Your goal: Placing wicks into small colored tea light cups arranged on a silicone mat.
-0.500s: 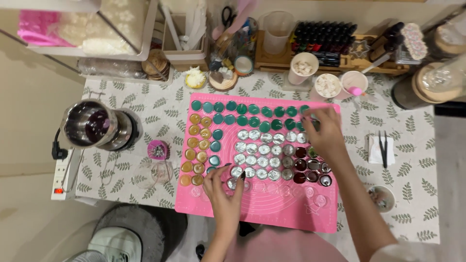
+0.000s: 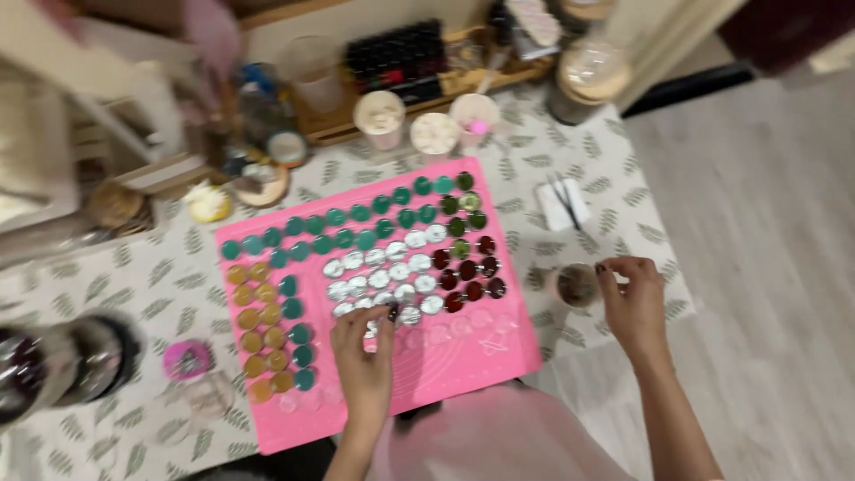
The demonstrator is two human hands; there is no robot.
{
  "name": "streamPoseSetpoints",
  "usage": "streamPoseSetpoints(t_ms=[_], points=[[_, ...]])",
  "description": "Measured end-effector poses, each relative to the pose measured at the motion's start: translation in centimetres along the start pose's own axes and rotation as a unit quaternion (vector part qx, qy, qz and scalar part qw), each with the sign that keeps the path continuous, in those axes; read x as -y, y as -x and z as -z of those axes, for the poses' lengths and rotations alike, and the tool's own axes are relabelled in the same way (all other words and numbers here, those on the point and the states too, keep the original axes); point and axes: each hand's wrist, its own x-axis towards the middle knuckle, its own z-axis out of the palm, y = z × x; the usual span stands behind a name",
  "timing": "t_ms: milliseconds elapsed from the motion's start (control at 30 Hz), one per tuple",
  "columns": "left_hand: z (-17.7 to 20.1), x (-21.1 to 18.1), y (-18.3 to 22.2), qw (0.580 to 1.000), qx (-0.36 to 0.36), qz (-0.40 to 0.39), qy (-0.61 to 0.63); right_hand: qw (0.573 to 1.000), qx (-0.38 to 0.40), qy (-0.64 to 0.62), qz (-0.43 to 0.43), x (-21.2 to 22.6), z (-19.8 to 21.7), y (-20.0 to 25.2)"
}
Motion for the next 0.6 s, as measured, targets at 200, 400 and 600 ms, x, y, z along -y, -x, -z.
streamPoseSetpoints(t_ms=[200,400,600], points=[[-3.2,-3.0,-0.6,0.995,0.08,-0.045,0.03,0.996,-0.016,0.089,0.016,-2.0,0.8,1.0],[-6.9,-4.2,-0.4,0.986,0.12,-0.108,0.037,0.988,-0.017,0.126,0.09,-1.9,-0.2,0.2],[-8.0,-5.7,0.4,0.981,0.161,-0.095,0.055,0.983,0.063,0.137,0.107,0.0,-0.3,-1.6]])
